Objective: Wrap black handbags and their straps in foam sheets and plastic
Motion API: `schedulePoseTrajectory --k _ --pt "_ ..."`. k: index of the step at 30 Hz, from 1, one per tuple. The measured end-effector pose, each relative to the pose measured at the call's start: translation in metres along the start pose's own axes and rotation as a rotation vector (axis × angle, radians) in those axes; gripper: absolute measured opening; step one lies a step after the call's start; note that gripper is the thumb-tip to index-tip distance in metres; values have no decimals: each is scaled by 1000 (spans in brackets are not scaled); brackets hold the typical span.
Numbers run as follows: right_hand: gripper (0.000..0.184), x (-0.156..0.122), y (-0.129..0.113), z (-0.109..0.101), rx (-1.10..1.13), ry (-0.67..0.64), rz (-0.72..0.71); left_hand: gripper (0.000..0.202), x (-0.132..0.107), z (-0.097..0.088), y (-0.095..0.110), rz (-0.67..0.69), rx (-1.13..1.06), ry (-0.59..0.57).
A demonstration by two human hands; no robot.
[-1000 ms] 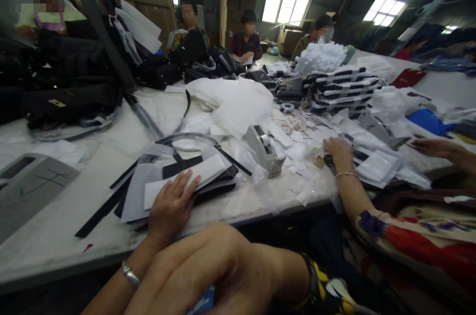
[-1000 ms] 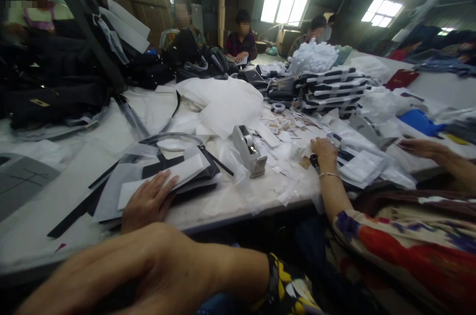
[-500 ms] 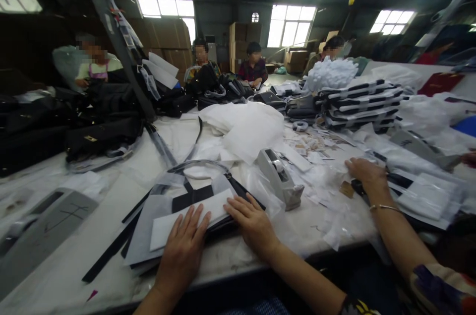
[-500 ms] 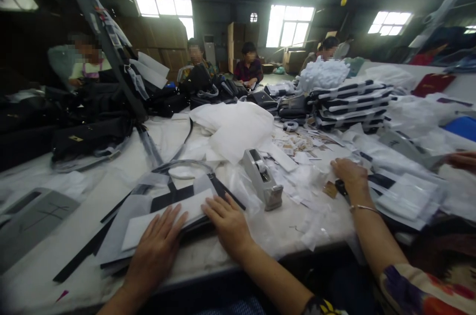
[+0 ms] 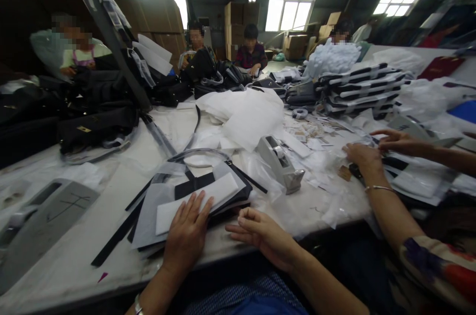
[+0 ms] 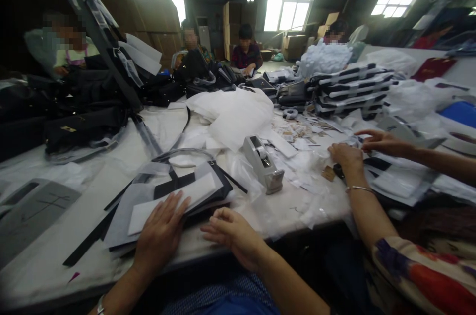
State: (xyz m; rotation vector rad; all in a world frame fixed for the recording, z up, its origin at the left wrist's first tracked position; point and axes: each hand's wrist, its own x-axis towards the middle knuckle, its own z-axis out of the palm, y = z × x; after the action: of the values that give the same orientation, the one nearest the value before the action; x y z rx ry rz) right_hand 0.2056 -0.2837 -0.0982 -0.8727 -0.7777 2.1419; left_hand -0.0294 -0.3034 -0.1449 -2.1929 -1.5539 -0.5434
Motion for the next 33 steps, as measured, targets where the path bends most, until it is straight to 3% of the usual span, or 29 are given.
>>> schedulePoseTrajectory --k 4,10,16,20,23,27,31,33 --pt "32 -1 11 5 172 34 49 53 -2 1 0 -3 -4 2" --pt "31 13 18 11 109 136 21 54 1 -1 1 -7 -11 28" --pt "21 19 35 40 16 255 -176 73 3 -11 -4 -35 -44 37" --pt "20 19 31 50 -113 148 -298 74 3 -18 -17 -95 -62 95" --pt "24 16 14 30 -547 38 -452 72 4 -25 -26 -139 -91 111" --pt "28 9 -7 -25 -1316 153 -861 73 10 -36 -33 -321 -131 129" --pt "46 9 -8 -71 -1769 175 -897 75 17 -43 -34 -488 -150 158" --pt "40 14 -3 -82 -1849 106 -910 75 18 -42 -32 -485 -155 156"
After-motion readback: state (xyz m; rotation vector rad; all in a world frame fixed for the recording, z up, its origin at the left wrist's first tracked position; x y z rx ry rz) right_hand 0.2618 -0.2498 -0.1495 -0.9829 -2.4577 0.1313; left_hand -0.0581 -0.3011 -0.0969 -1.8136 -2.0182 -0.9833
